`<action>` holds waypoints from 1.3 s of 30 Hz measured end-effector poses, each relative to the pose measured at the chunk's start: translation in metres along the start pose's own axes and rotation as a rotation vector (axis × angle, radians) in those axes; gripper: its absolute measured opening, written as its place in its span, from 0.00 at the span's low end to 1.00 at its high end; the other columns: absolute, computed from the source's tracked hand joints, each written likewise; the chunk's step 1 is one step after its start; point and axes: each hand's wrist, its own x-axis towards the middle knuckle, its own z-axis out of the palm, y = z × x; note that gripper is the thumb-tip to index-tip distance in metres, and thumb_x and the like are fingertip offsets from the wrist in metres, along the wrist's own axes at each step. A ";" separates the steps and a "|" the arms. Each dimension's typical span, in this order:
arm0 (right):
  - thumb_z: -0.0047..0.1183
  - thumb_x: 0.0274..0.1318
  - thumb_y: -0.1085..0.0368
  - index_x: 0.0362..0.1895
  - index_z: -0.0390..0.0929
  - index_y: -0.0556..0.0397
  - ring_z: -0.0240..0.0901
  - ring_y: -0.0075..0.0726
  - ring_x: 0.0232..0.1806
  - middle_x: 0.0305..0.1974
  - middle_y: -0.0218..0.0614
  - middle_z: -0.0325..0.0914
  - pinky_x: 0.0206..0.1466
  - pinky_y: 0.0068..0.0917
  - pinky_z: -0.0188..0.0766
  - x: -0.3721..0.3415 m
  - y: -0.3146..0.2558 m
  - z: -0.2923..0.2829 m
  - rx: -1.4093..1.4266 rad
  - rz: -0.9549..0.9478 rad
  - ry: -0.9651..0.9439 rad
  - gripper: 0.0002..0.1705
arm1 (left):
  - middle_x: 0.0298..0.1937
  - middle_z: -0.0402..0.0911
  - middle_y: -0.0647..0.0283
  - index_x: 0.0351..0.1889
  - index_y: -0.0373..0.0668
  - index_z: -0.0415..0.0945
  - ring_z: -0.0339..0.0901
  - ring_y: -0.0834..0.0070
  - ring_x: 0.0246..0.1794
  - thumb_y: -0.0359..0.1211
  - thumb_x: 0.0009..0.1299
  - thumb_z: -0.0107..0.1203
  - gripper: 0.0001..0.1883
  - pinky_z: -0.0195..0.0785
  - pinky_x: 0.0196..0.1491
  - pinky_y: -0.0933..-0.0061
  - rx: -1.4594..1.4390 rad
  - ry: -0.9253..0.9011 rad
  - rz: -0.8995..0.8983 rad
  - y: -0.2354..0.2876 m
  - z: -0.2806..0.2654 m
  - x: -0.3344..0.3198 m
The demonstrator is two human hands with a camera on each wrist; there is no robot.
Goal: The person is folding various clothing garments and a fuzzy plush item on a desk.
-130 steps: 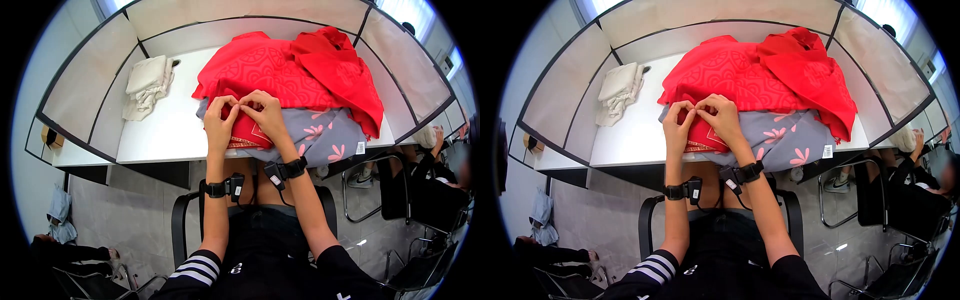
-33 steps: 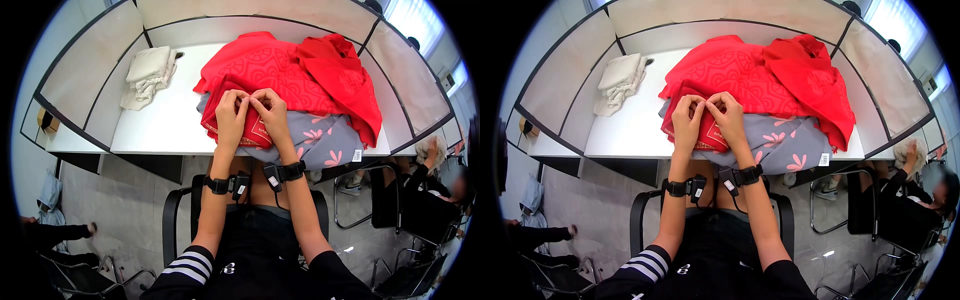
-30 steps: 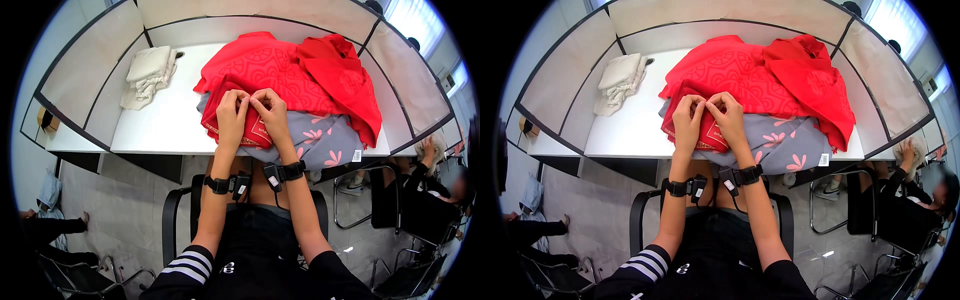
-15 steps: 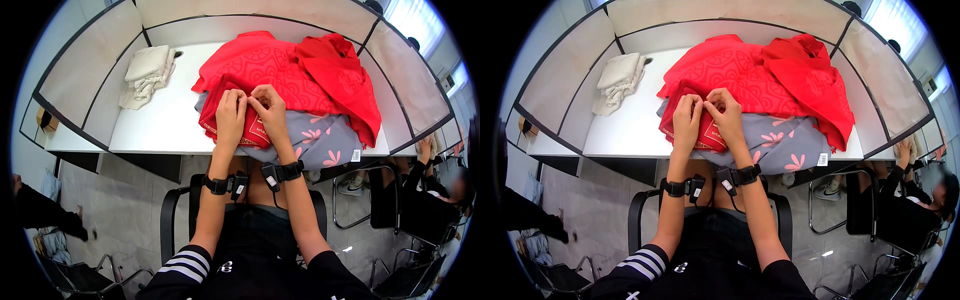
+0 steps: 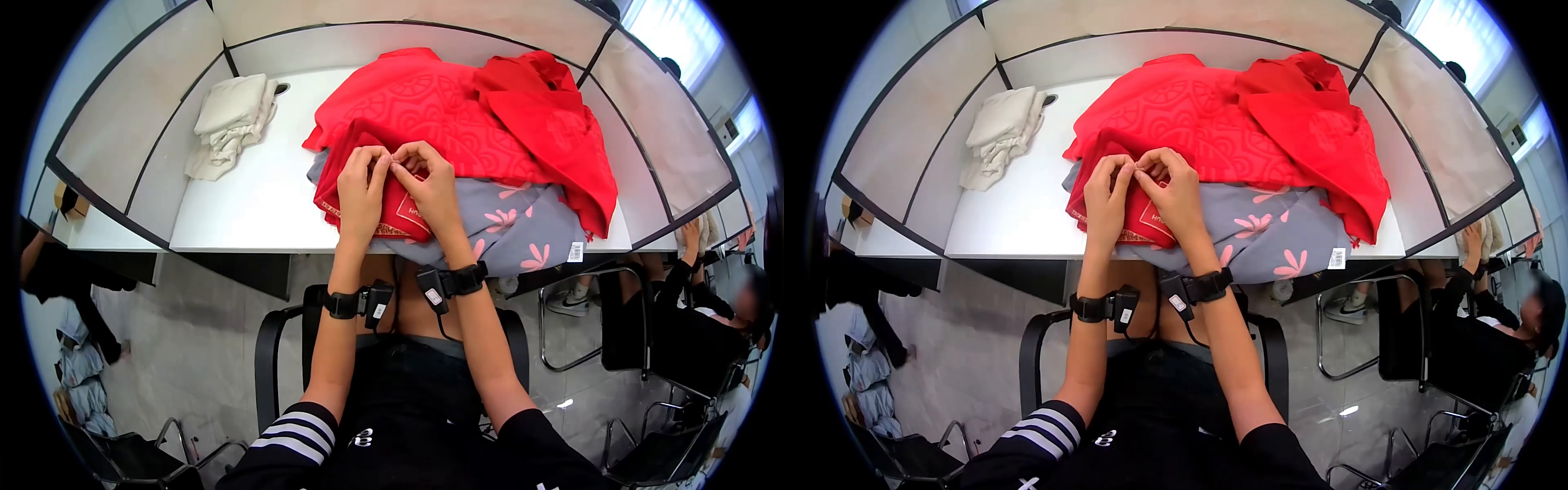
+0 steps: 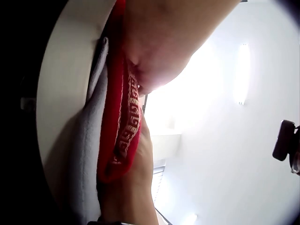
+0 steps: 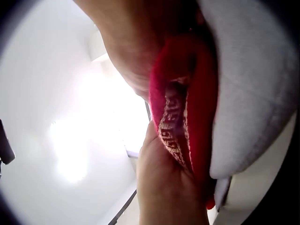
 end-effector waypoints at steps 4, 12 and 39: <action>0.61 0.50 0.72 0.34 0.78 0.59 0.70 0.27 0.28 0.29 0.34 0.77 0.34 0.24 0.67 -0.002 -0.002 0.001 0.012 0.024 0.013 0.07 | 0.32 0.74 0.57 0.38 0.33 0.75 0.72 0.70 0.30 0.28 0.71 0.54 0.06 0.65 0.35 0.70 0.018 0.011 0.006 -0.001 0.000 -0.001; 0.60 0.51 0.72 0.34 0.78 0.61 0.70 0.28 0.27 0.29 0.36 0.75 0.32 0.25 0.66 0.001 0.000 -0.001 0.027 0.048 0.009 0.07 | 0.34 0.77 0.64 0.39 0.34 0.77 0.71 0.81 0.29 0.25 0.68 0.57 0.04 0.64 0.34 0.80 0.084 0.010 -0.007 0.005 0.001 -0.001; 0.61 0.48 0.76 0.33 0.81 0.61 0.68 0.24 0.26 0.28 0.33 0.75 0.31 0.22 0.64 -0.001 0.003 -0.001 0.085 0.022 0.015 0.06 | 0.32 0.75 0.59 0.38 0.34 0.73 0.72 0.72 0.30 0.23 0.67 0.56 0.04 0.65 0.35 0.73 0.065 0.028 -0.022 0.003 0.003 -0.003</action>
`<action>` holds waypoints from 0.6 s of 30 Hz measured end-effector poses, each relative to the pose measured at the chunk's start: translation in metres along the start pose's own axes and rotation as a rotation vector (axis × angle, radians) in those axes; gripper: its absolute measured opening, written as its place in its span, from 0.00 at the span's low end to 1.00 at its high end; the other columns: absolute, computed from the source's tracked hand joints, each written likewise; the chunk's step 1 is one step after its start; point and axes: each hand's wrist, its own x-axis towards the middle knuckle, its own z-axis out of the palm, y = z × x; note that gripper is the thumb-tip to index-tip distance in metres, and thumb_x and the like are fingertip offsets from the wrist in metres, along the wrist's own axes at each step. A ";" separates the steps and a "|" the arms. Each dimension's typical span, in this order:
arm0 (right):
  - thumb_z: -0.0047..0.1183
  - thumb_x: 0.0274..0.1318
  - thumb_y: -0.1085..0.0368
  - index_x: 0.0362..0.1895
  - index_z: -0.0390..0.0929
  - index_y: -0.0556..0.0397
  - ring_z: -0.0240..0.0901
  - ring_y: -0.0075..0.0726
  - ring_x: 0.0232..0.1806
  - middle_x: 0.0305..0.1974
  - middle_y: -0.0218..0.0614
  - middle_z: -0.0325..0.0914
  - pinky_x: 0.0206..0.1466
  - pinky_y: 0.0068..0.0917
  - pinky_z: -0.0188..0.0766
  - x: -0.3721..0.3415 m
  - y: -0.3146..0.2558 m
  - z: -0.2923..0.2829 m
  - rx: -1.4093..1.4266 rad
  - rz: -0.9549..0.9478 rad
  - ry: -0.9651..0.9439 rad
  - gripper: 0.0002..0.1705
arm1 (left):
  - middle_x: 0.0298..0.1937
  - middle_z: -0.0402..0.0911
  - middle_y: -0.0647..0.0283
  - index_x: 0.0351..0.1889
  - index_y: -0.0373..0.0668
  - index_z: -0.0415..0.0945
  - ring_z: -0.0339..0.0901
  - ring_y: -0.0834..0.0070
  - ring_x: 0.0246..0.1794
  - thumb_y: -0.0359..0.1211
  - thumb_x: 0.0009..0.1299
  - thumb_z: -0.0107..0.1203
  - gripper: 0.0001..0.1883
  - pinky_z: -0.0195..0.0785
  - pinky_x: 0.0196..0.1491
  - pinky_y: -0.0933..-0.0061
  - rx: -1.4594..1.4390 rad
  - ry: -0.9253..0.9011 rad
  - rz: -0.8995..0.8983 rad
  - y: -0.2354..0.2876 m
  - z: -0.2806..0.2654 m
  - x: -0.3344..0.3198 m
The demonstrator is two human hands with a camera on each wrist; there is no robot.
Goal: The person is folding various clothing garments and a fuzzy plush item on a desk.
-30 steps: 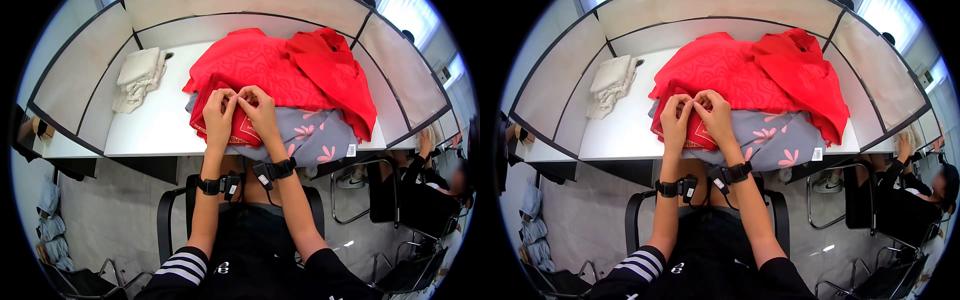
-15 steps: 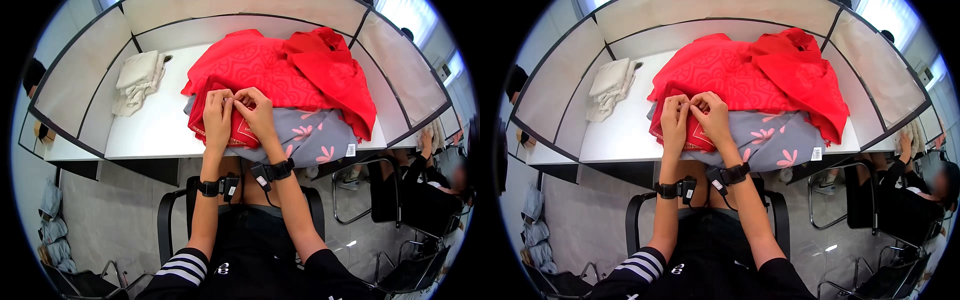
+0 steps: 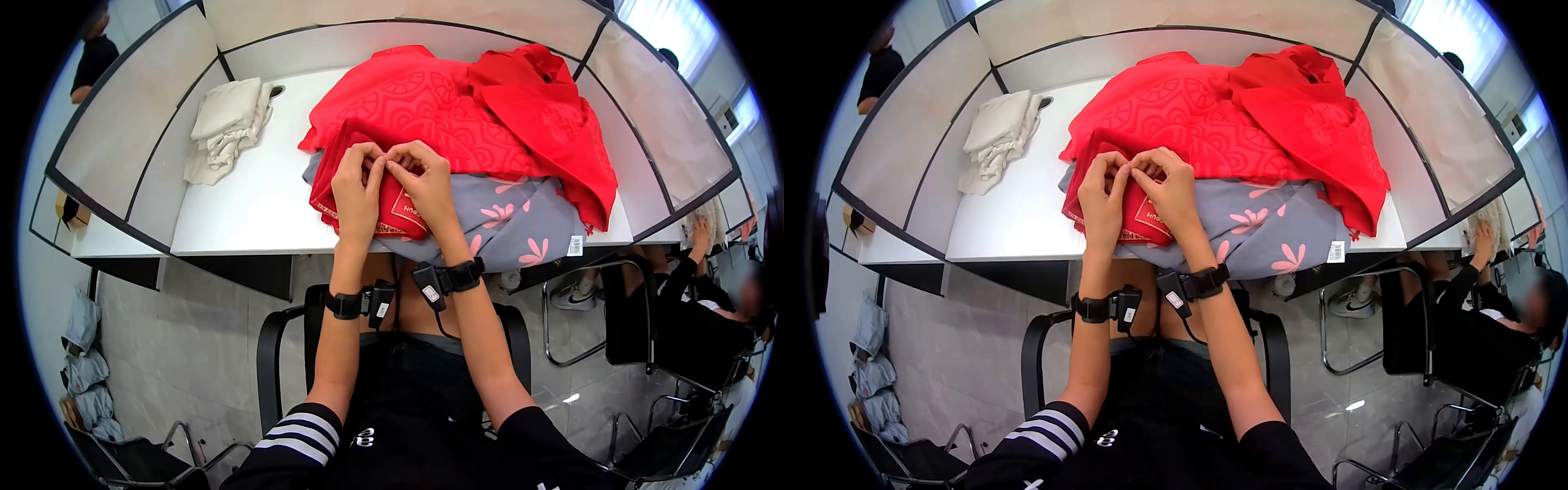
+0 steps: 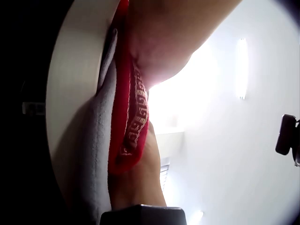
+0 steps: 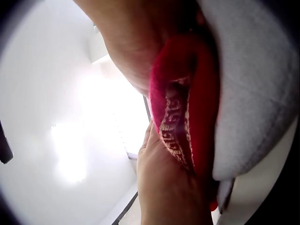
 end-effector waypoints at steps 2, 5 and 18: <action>0.61 0.48 0.77 0.34 0.82 0.61 0.68 0.23 0.27 0.28 0.33 0.75 0.31 0.21 0.63 0.000 0.000 0.000 0.009 0.010 -0.006 0.06 | 0.33 0.76 0.59 0.39 0.34 0.74 0.73 0.69 0.31 0.24 0.67 0.55 0.04 0.66 0.35 0.70 0.039 -0.008 0.064 -0.002 0.001 0.000; 0.60 0.48 0.77 0.34 0.82 0.61 0.67 0.21 0.27 0.27 0.32 0.74 0.30 0.20 0.63 0.000 0.000 -0.001 0.031 0.024 -0.010 0.06 | 0.34 0.76 0.58 0.40 0.35 0.74 0.73 0.68 0.32 0.24 0.67 0.55 0.05 0.66 0.36 0.69 0.037 -0.018 0.066 -0.001 -0.001 0.000; 0.61 0.48 0.76 0.34 0.82 0.62 0.69 0.20 0.26 0.28 0.32 0.76 0.30 0.19 0.65 0.000 0.000 -0.002 0.015 0.012 -0.034 0.06 | 0.36 0.73 0.56 0.39 0.34 0.72 0.73 0.63 0.35 0.26 0.68 0.52 0.05 0.66 0.40 0.65 0.075 -0.068 0.024 0.001 -0.003 0.002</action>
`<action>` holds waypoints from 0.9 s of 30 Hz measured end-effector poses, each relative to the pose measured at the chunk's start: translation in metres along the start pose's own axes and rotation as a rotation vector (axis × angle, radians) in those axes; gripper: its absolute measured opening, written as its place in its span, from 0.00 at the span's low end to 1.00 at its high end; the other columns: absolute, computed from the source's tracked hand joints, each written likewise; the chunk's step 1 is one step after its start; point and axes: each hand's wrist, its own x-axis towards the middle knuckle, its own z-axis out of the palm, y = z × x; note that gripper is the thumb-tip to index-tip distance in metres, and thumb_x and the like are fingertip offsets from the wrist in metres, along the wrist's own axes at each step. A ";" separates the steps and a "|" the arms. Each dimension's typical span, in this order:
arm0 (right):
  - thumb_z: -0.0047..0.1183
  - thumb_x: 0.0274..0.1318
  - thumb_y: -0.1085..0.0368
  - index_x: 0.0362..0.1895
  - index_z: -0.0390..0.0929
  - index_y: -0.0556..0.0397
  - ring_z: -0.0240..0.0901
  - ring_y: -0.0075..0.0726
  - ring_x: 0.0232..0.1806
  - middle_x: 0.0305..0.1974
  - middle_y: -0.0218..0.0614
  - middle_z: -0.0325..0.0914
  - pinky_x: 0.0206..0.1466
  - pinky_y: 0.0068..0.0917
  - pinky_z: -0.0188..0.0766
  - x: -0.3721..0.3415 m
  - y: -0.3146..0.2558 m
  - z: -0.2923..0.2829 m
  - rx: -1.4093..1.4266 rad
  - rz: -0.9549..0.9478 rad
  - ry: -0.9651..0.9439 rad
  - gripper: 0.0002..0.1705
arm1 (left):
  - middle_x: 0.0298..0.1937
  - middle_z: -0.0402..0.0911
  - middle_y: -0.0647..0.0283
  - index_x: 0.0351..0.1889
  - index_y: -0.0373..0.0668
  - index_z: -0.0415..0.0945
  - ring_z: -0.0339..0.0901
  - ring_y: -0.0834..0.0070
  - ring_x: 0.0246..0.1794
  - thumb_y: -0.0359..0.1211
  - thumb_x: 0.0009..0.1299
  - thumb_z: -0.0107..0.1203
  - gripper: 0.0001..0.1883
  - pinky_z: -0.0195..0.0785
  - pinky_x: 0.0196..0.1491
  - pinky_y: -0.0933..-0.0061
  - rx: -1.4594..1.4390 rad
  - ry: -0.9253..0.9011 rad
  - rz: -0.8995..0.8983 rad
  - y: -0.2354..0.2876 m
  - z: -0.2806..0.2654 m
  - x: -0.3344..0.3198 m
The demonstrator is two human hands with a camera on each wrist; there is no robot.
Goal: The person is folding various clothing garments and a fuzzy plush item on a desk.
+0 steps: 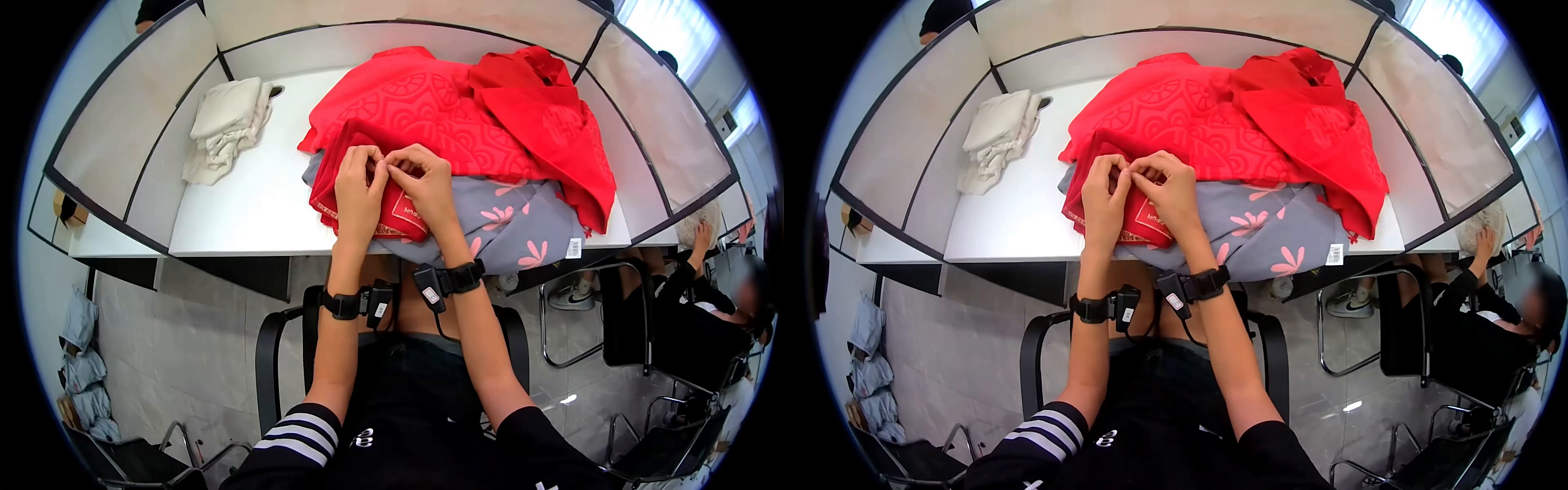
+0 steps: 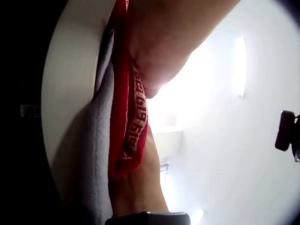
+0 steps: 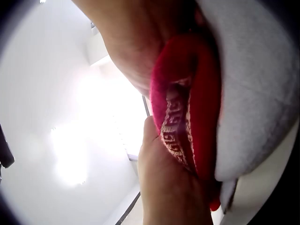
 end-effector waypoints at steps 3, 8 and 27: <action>0.62 0.47 0.76 0.32 0.83 0.61 0.69 0.21 0.26 0.29 0.32 0.77 0.30 0.20 0.65 0.001 -0.002 0.001 -0.038 0.005 0.018 0.05 | 0.37 0.73 0.54 0.39 0.34 0.71 0.73 0.59 0.38 0.27 0.69 0.51 0.06 0.66 0.43 0.62 0.075 -0.020 0.034 -0.007 0.002 0.002; 0.62 0.47 0.75 0.46 0.70 0.57 0.72 0.23 0.28 0.37 0.35 0.80 0.34 0.19 0.70 0.002 -0.002 0.001 -0.026 -0.027 0.038 0.20 | 0.39 0.73 0.54 0.40 0.33 0.71 0.73 0.60 0.40 0.27 0.70 0.51 0.06 0.66 0.45 0.65 0.105 -0.014 0.065 -0.006 0.004 -0.001; 0.59 0.49 0.77 0.36 0.81 0.58 0.70 0.18 0.26 0.27 0.31 0.80 0.30 0.18 0.66 0.000 -0.002 0.003 0.024 -0.004 0.018 0.08 | 0.39 0.69 0.56 0.40 0.32 0.68 0.70 0.64 0.39 0.29 0.73 0.50 0.07 0.65 0.45 0.67 -0.095 0.119 -0.046 -0.008 0.007 -0.002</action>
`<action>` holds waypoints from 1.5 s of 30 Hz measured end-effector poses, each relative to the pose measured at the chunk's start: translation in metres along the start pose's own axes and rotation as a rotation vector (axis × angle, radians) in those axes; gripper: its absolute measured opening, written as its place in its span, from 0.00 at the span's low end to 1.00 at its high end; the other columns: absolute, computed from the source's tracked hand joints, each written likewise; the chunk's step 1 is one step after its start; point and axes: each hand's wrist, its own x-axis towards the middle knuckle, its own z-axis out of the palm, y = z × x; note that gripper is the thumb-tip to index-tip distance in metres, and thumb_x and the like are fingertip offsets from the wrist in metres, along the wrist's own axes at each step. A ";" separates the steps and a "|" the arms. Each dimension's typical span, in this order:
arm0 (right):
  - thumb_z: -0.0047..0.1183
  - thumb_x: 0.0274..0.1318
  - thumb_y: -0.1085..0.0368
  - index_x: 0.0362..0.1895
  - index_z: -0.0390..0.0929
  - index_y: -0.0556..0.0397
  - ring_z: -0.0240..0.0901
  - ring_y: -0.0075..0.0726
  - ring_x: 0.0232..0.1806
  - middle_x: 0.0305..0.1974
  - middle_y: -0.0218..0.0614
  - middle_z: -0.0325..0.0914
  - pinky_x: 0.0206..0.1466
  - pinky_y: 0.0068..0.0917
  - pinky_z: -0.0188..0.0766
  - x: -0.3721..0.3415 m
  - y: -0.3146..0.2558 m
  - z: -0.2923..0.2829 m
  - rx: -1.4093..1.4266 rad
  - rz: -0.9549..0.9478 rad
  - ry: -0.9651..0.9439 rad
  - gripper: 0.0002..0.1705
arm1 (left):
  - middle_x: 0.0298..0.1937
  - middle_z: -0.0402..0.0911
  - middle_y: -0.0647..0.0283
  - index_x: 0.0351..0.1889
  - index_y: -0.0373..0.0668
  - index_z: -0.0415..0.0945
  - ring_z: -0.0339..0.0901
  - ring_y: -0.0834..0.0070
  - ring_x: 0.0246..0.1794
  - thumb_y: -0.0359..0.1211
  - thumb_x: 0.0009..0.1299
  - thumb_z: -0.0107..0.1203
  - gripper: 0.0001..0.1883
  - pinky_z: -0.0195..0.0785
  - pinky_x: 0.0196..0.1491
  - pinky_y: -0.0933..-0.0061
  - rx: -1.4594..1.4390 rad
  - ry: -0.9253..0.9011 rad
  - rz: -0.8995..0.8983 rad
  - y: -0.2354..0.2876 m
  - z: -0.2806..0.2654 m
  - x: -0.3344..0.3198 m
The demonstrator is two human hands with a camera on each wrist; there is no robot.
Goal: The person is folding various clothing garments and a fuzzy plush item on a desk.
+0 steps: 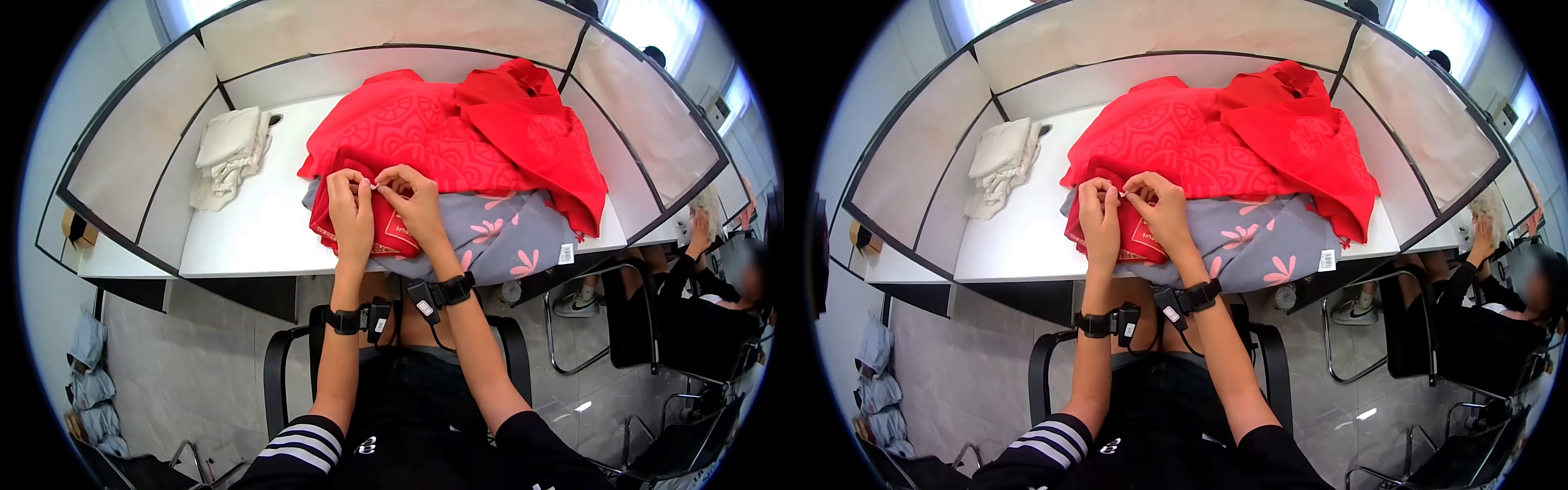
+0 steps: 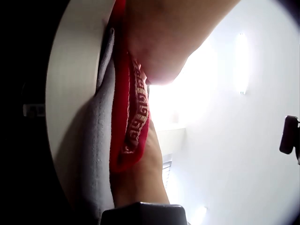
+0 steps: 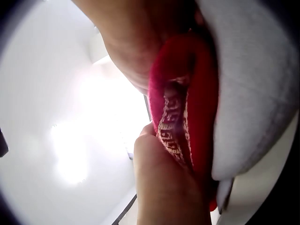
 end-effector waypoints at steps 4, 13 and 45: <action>0.59 0.49 0.78 0.35 0.81 0.58 0.70 0.18 0.25 0.27 0.31 0.79 0.29 0.19 0.65 0.000 -0.003 0.001 -0.014 -0.010 0.011 0.07 | 0.39 0.69 0.56 0.40 0.32 0.68 0.70 0.63 0.39 0.29 0.73 0.49 0.07 0.64 0.46 0.67 0.025 0.013 0.015 -0.003 0.001 0.000; 0.59 0.47 0.78 0.36 0.83 0.56 0.71 0.22 0.25 0.28 0.32 0.79 0.29 0.20 0.66 0.000 -0.003 -0.001 -0.111 -0.064 -0.014 0.09 | 0.40 0.69 0.54 0.38 0.32 0.68 0.70 0.61 0.41 0.29 0.74 0.48 0.07 0.64 0.47 0.65 0.022 0.009 0.018 0.000 0.000 -0.001; 0.58 0.48 0.77 0.34 0.84 0.56 0.70 0.23 0.24 0.27 0.33 0.76 0.29 0.22 0.65 0.000 -0.008 0.000 -0.136 -0.058 -0.027 0.07 | 0.41 0.69 0.53 0.37 0.32 0.68 0.70 0.59 0.41 0.28 0.71 0.48 0.06 0.64 0.47 0.63 0.098 0.028 0.107 0.003 -0.001 -0.002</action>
